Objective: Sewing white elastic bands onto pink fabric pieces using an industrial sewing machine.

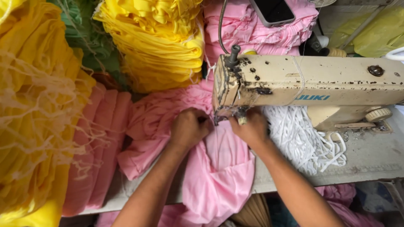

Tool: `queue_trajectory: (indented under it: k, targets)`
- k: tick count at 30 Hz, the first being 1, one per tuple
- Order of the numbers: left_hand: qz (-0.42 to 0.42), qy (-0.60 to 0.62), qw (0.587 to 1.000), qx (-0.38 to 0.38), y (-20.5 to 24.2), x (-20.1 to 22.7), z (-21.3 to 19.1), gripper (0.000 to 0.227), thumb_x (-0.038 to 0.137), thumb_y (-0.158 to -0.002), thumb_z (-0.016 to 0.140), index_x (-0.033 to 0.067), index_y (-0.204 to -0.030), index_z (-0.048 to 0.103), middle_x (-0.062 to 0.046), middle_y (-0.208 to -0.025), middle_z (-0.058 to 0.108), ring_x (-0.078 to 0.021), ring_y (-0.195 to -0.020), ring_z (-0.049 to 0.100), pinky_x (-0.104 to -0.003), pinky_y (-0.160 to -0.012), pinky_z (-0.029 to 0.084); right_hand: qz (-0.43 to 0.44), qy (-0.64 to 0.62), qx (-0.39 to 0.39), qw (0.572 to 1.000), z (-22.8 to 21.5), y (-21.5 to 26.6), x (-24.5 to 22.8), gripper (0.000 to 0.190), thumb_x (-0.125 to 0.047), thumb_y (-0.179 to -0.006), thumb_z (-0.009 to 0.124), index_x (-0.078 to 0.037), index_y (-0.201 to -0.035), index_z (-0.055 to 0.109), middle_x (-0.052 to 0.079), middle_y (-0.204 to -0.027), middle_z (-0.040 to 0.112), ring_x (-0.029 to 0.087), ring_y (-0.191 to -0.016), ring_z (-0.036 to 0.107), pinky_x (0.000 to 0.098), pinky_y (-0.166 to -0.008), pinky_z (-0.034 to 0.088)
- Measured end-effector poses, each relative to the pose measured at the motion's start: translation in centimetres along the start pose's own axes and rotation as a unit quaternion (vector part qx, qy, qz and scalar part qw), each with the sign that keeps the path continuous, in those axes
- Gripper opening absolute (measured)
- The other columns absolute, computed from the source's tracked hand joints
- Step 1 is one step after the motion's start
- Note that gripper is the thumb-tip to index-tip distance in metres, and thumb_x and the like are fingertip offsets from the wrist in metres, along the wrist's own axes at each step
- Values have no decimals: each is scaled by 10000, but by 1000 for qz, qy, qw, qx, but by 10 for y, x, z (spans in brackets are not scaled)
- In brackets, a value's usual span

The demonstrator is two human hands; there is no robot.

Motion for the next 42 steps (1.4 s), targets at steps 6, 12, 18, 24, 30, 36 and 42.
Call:
queue_trajectory:
  k: [6,12,18,24,30,36,42]
  targets:
    - [91,61,994,-29,-24,-14,8,214,134,-807,695,91,-983,810,-248,-954,742,-471,-989,705,-538,-853,578,150,103,-9,983,-34,11,141,378,-580,-845,710,-221,-733,751,64,-600,676,380,-705,725,527,-636,589]
    - [152,-43,987,-38,-6,4,17,316,169,-846,650,89,-1124,775,-227,-1058,728,-426,-1052,696,-497,-925,556,69,117,65,989,-22,0,179,379,-419,-843,765,-160,-585,666,83,-533,612,402,-584,679,521,-558,552]
    - [107,-116,987,-30,82,53,-25,442,277,-837,685,132,-1254,720,-155,-1184,708,-372,-1141,666,-501,-974,515,87,-53,0,995,-94,22,81,114,-307,-949,765,-195,-939,782,50,-897,734,317,-941,707,478,-817,565]
    - [208,96,973,13,149,127,-52,506,260,-1051,460,-30,-1465,439,-245,-1304,651,-371,-1107,648,-459,-1036,468,-28,-288,-304,908,-95,69,-79,118,-120,-888,647,-130,-953,745,7,-850,792,113,-694,713,236,-619,602]
    - [84,123,986,-74,163,87,-34,399,209,-994,496,26,-1329,613,-163,-1116,768,-318,-944,757,-392,-851,546,-123,-338,-348,866,-106,75,-117,130,-129,-857,713,-127,-953,801,-8,-852,821,84,-718,712,245,-628,570]
    - [-59,108,985,-124,195,14,-76,221,265,-908,654,195,-949,860,83,-898,886,-53,-735,784,-238,-688,580,-55,-375,-338,861,-92,86,-31,154,-128,-812,805,-105,-955,858,17,-836,865,81,-726,767,217,-656,579]
    - [-196,234,946,112,216,-43,-116,172,165,-793,807,87,-933,868,-12,-876,870,-55,-780,732,-213,-694,574,144,-464,-240,841,-69,115,48,75,-17,-776,819,-9,-846,792,77,-729,783,132,-606,697,247,-528,575]
Point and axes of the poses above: each hand's wrist, its own y-axis away from the middle knuckle, its own z-axis out of the palm, x = y × z, the point moved 10 cm from there along -y, towards the middle knuckle
